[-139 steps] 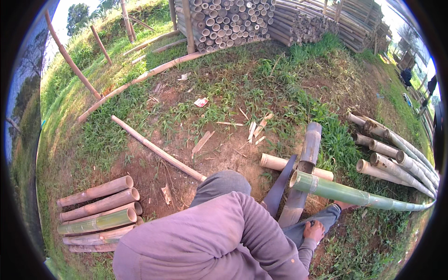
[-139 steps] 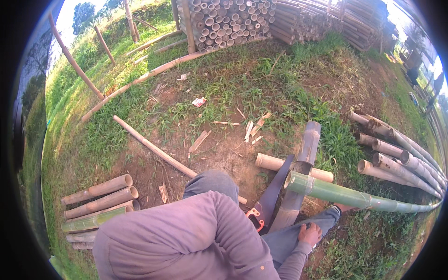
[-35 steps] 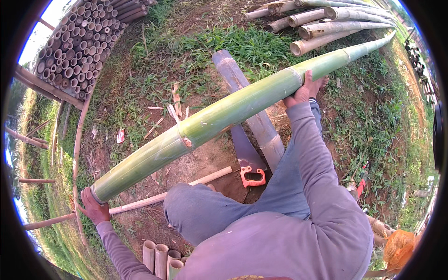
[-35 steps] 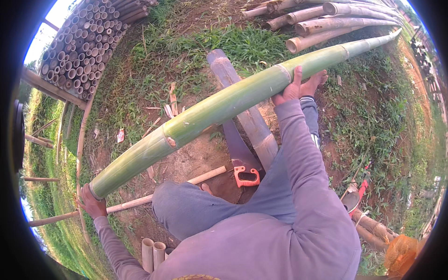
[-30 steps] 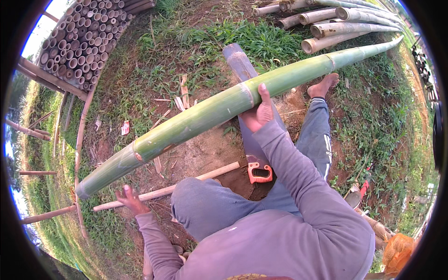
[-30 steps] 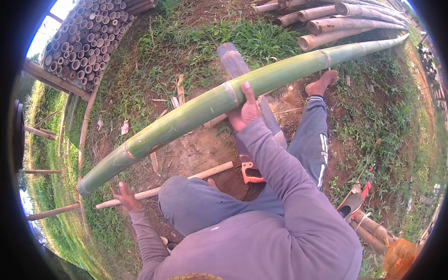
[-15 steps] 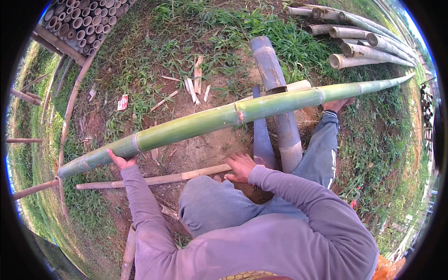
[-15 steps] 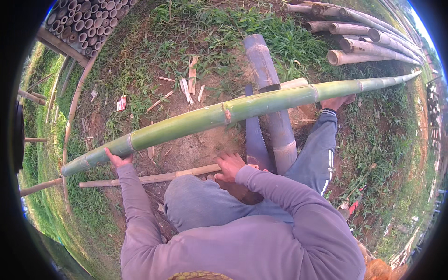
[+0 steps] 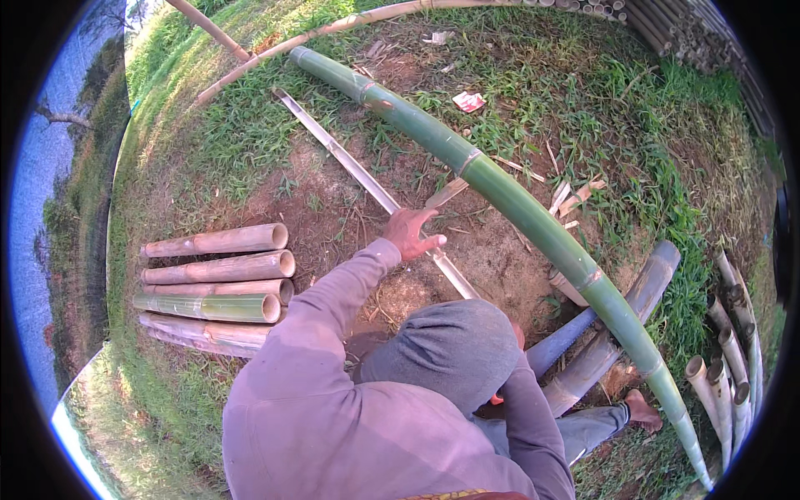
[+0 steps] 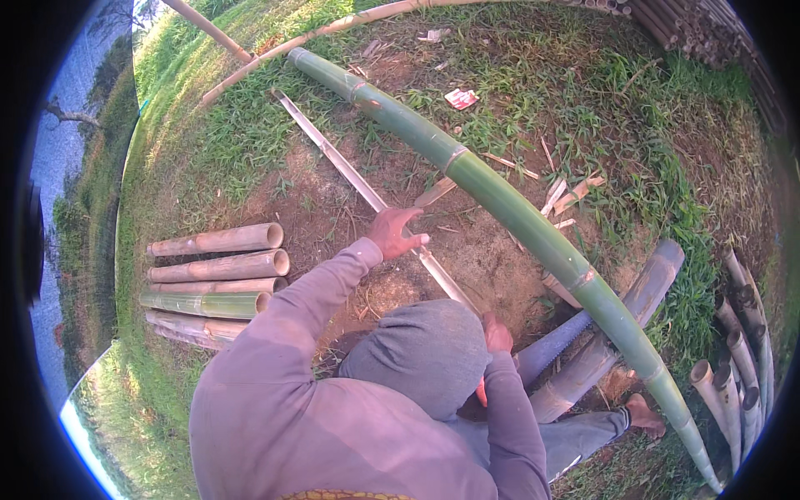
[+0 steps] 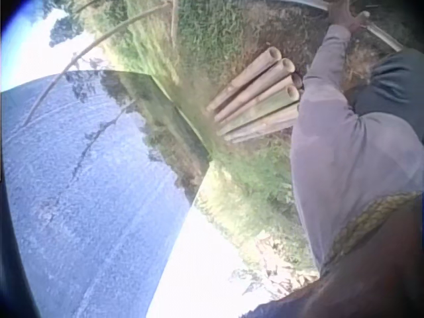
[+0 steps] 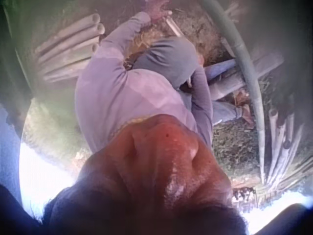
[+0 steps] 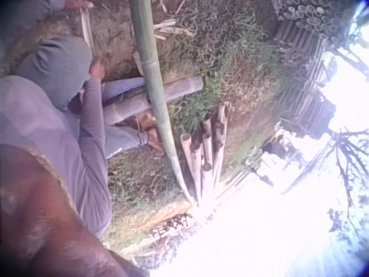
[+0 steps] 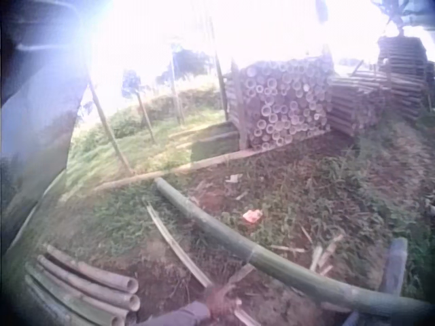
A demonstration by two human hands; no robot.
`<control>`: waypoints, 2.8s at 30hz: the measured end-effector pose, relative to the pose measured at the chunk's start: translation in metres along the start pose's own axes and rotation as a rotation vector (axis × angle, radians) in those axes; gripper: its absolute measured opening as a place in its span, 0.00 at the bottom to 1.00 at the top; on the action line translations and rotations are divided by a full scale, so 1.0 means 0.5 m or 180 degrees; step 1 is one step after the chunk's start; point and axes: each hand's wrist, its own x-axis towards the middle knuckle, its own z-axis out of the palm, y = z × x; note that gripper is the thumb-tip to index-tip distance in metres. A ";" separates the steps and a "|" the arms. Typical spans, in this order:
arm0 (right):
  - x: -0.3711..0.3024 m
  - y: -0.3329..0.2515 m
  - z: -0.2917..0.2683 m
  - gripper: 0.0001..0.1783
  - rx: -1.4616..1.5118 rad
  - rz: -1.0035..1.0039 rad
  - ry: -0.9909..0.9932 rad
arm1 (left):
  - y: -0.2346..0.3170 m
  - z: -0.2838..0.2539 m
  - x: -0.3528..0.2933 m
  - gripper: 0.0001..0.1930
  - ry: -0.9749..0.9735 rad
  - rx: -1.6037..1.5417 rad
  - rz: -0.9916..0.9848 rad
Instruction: The person sits on the ground and uses a hand saw to cut long bamboo poles into shorter sections. The person positions each pole on a support, saws through it, and places the cut pieces aside.
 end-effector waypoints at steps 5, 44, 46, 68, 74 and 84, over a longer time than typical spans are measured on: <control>-0.083 -0.024 -0.086 0.22 0.0004 -0.0174 0.0151 | 0.002 -0.022 -0.058 0.29 0.0032 0.1755 0.1314; 0.078 -0.172 -0.378 0.29 -0.0368 -0.1234 0.2049 | 0.038 -0.194 0.263 0.34 0.0504 0.1600 0.1686; 0.102 -0.178 -0.402 0.28 -0.0647 -0.0976 0.2073 | 0.069 -0.182 0.244 0.38 0.0919 0.1439 0.1762; -0.253 0.000 0.045 0.36 0.0079 0.1757 0.0115 | 0.423 0.051 0.249 0.58 -0.0333 0.2192 0.1823; -0.253 -0.009 0.060 0.45 0.1086 0.2821 0.0217 | 0.415 0.042 0.241 0.41 -0.0235 0.1385 0.1626; -0.282 0.078 0.133 0.27 0.1170 0.1781 0.0543 | 0.408 0.077 0.236 0.34 -0.0170 0.1146 0.1486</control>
